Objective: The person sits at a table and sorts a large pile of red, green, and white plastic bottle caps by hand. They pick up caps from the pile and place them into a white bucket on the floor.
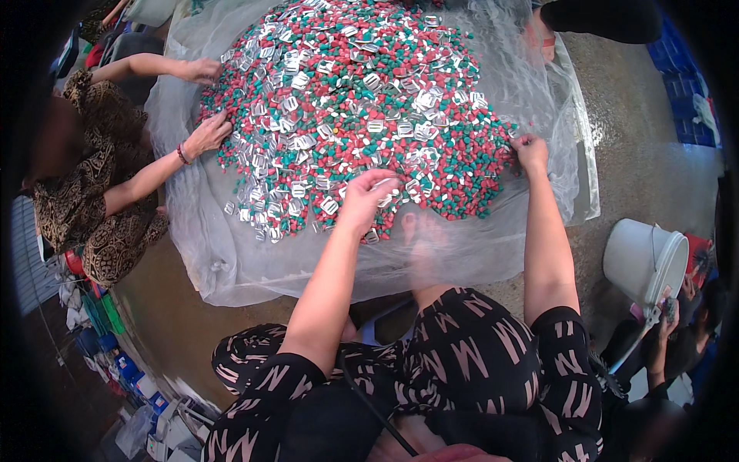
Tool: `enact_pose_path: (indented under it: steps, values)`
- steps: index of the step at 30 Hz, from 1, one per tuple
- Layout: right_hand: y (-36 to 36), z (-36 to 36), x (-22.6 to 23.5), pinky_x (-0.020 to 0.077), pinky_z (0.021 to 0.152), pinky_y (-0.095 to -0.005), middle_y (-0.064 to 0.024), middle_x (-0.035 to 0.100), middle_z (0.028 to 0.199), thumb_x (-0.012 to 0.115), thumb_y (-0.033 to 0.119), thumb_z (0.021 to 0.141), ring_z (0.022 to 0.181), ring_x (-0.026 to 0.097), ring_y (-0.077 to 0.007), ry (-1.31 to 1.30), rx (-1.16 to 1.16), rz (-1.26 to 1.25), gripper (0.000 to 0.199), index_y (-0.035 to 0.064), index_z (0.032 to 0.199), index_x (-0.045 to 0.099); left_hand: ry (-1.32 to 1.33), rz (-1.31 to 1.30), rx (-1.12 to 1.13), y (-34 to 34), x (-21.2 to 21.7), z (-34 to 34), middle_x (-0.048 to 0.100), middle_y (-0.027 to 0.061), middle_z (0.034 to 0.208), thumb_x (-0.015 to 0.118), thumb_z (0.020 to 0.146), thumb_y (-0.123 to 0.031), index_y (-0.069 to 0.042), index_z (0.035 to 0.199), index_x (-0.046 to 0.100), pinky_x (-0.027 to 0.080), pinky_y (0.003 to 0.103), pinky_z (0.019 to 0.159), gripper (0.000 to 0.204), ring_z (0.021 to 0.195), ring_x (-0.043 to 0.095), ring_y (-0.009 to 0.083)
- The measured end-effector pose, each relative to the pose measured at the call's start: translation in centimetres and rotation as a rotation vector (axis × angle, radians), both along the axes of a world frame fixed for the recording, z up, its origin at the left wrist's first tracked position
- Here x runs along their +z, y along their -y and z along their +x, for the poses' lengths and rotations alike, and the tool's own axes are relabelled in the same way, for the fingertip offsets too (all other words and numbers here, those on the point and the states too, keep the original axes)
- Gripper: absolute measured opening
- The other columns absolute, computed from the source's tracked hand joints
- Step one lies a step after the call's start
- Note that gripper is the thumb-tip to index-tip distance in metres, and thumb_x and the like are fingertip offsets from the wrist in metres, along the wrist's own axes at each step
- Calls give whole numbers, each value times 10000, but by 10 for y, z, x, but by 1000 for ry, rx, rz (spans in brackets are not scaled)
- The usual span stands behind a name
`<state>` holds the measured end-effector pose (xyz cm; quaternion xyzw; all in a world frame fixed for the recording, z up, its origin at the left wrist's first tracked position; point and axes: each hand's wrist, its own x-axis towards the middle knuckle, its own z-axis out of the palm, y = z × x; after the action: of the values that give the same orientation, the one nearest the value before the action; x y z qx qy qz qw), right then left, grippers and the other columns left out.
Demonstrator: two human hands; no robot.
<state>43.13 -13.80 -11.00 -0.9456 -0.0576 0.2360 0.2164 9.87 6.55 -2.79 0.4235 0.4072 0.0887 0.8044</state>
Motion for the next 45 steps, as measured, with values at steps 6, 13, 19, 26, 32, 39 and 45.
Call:
enact_pose_path:
  steps: [6, 13, 19, 26, 32, 39, 45]
  values:
    - [-6, -18, 14, 487, 788, -398, -147, 672, 936, 688, 294, 771, 890, 643, -304, 194, 174, 58, 344, 144, 1079, 652, 259, -278, 307, -23, 2, -73, 612, 65, 893, 605, 809, -11, -50, 978, 582, 489, 288, 646, 175, 744, 592, 188]
    - [-16, -34, 16, 490, 541, -322, -97, 633, 720, 628, 210, 812, 648, 632, -248, 200, -199, 538, 149, 68, 851, 646, -643, 389, 243, -14, -23, -112, 628, 119, 931, 511, 767, 74, -84, 1133, 573, 490, 352, 595, 404, 718, 630, 217]
    - [-68, -115, 72, 416, 408, -229, -67, 640, 775, 488, -29, 768, 588, 619, -169, -731, -208, 837, 161, 110, 709, 433, -508, 592, 24, 4, -29, -38, 608, 151, 1112, 447, 795, 87, -102, 1226, 531, 526, 348, 710, 478, 904, 643, 246]
    - [-93, -143, 51, 466, 667, -352, -110, 639, 757, 685, 208, 777, 708, 618, -220, -129, 432, 289, 272, 35, 971, 609, -251, 621, 113, -23, -7, -58, 600, 90, 1009, 294, 882, 109, -106, 1202, 560, 497, 214, 537, 468, 647, 616, 106]
    - [-91, -162, 58, 463, 699, -366, -116, 641, 858, 781, 243, 683, 777, 609, -262, -145, 595, 355, 365, 74, 952, 603, -377, 573, 165, -21, -32, -62, 608, 9, 690, 635, 852, -161, -18, 1017, 650, 411, 225, 506, 219, 573, 523, 59]
    - [-92, -153, 53, 459, 654, -312, -54, 606, 763, 783, 218, 702, 698, 574, -168, -180, 579, 394, 299, 44, 860, 597, -361, 819, 1, -15, -26, -24, 546, -28, 633, 731, 773, -158, -26, 847, 618, 385, 200, 516, 189, 583, 491, 35]
    - [-69, -119, 64, 455, 586, -242, -22, 607, 788, 655, 79, 762, 704, 585, -115, -558, 78, 857, 122, 85, 793, 537, 32, 239, 233, -43, 3, -33, 594, 58, 821, 500, 738, 99, -53, 722, 398, 484, 244, 512, 184, 734, 627, 152]
